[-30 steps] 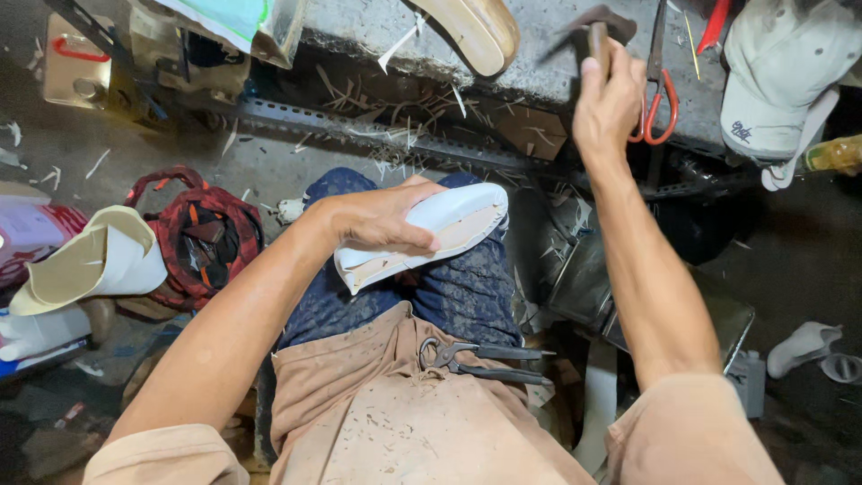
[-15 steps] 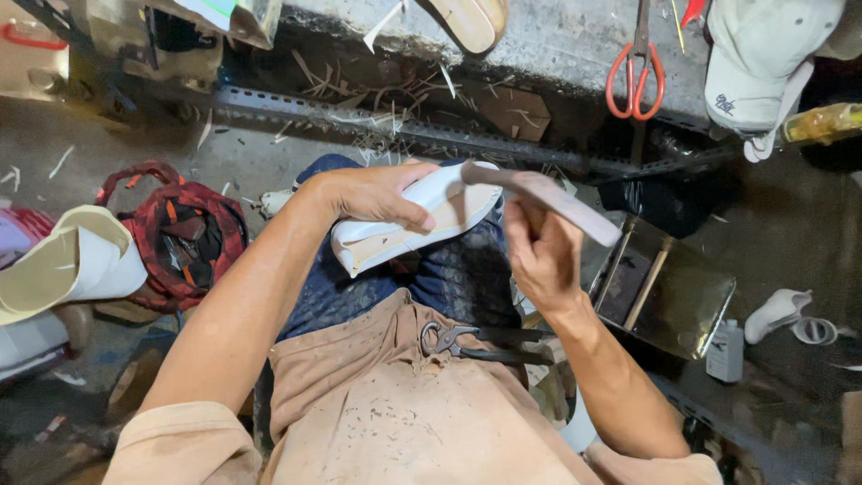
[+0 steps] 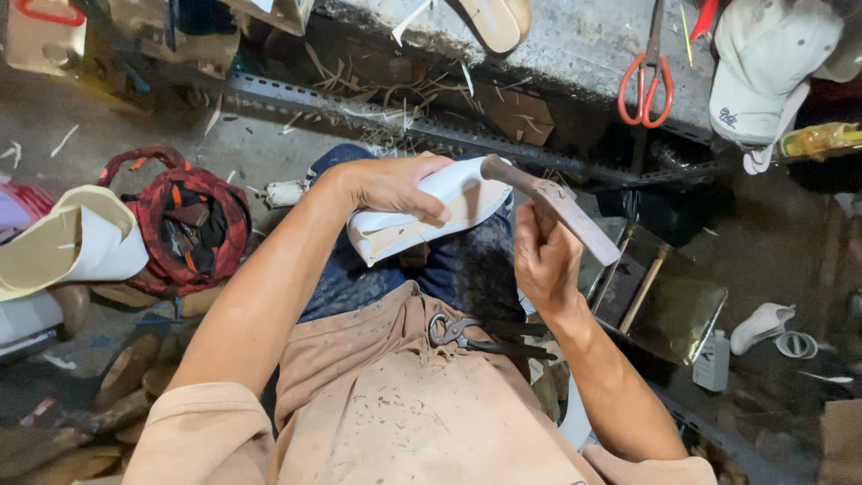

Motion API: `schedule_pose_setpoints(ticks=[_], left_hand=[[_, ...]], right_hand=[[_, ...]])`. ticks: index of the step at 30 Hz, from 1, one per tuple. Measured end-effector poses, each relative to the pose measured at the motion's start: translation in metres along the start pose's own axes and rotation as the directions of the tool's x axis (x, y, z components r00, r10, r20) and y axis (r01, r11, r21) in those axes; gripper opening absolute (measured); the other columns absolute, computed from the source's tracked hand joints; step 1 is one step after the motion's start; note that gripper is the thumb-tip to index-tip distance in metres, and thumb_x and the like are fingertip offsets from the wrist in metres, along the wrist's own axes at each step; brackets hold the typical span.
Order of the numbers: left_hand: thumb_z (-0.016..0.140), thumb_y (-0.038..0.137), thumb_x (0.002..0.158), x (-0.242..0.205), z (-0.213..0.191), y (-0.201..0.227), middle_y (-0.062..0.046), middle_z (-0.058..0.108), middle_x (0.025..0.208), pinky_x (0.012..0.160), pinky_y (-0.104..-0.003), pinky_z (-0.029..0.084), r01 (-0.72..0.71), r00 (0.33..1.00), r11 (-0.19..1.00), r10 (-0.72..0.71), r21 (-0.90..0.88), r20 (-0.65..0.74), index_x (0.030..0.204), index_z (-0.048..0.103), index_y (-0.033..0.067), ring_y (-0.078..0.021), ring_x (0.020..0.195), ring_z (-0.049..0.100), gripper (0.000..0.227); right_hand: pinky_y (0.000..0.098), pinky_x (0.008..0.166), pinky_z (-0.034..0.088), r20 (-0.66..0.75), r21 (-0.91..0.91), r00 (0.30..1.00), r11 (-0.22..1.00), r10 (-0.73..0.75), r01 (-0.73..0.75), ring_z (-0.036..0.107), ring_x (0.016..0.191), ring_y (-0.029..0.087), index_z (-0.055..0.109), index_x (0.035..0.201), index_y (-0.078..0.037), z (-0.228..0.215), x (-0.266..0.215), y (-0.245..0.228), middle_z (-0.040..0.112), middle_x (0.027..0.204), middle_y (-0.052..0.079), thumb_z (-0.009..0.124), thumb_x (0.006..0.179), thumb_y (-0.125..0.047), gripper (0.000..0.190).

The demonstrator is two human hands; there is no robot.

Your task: The person uses a hammer and pliers to shape and secure white leather around a shoe last, pulling the material tight and tapping it into place.

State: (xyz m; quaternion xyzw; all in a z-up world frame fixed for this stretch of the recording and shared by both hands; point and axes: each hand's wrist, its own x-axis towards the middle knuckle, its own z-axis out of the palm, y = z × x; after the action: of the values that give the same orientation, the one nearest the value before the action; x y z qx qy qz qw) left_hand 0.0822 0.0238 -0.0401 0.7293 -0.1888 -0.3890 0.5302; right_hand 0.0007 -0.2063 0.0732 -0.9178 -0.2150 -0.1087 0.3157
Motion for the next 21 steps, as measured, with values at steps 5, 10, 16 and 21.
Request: schedule_pose_setpoints(ticks=[5,10,16,21], left_hand=[[0.083,0.058,0.067,-0.006,-0.002,0.005,-0.013,0.056,0.139,0.094,-0.043,0.052,-0.009,1.0,1.0,0.009,-0.008,-0.009,0.142,0.054,0.0148,-0.0324,0.116,0.06,0.091],[0.036,0.056,0.103,0.003,0.002,-0.019,-0.022,0.049,0.149,0.117,-0.05,0.038,-0.124,0.992,0.992,0.123,-0.024,-0.039,0.146,0.051,0.0134,-0.0422,0.137,0.047,0.062],[0.037,0.037,0.109,0.009,0.007,-0.035,-0.031,0.054,0.142,0.119,-0.05,0.036,-0.314,0.945,0.949,0.308,-0.038,-0.113,0.138,0.058,0.0022,-0.0431,0.134,0.049,0.051],[0.042,0.048,0.107,0.02,0.006,-0.048,-0.023,0.057,0.14,0.118,-0.046,0.038,-0.267,0.959,0.962,0.26,-0.06,-0.111,0.138,0.059,0.0111,-0.0372,0.133,0.051,0.052]], right_hand=[[0.0326,0.06,0.048,0.055,0.102,0.985,0.98,0.165,-0.17,0.058,0.057,0.02,0.069,0.1,-0.003,0.008,-0.011,0.027,0.059,0.062,0.011,0.065,0.104,-0.014,0.012],[0.039,0.044,0.045,0.091,0.087,0.982,0.981,0.163,-0.171,0.065,0.049,0.035,0.068,0.094,-0.002,0.006,-0.007,0.024,0.059,0.054,0.017,0.062,0.106,-0.011,0.017],[0.0503,0.051,0.051,0.236,0.014,0.963,0.991,0.129,-0.136,0.069,0.072,0.047,0.064,0.109,0.003,0.025,-0.026,-0.015,0.067,0.074,0.028,0.061,0.102,-0.018,0.022],[0.0458,0.049,0.051,0.16,-0.091,0.982,0.992,0.096,-0.082,0.071,0.067,0.039,0.066,0.107,-0.006,0.039,-0.035,-0.032,0.068,0.071,0.018,0.066,0.099,-0.027,0.023]])
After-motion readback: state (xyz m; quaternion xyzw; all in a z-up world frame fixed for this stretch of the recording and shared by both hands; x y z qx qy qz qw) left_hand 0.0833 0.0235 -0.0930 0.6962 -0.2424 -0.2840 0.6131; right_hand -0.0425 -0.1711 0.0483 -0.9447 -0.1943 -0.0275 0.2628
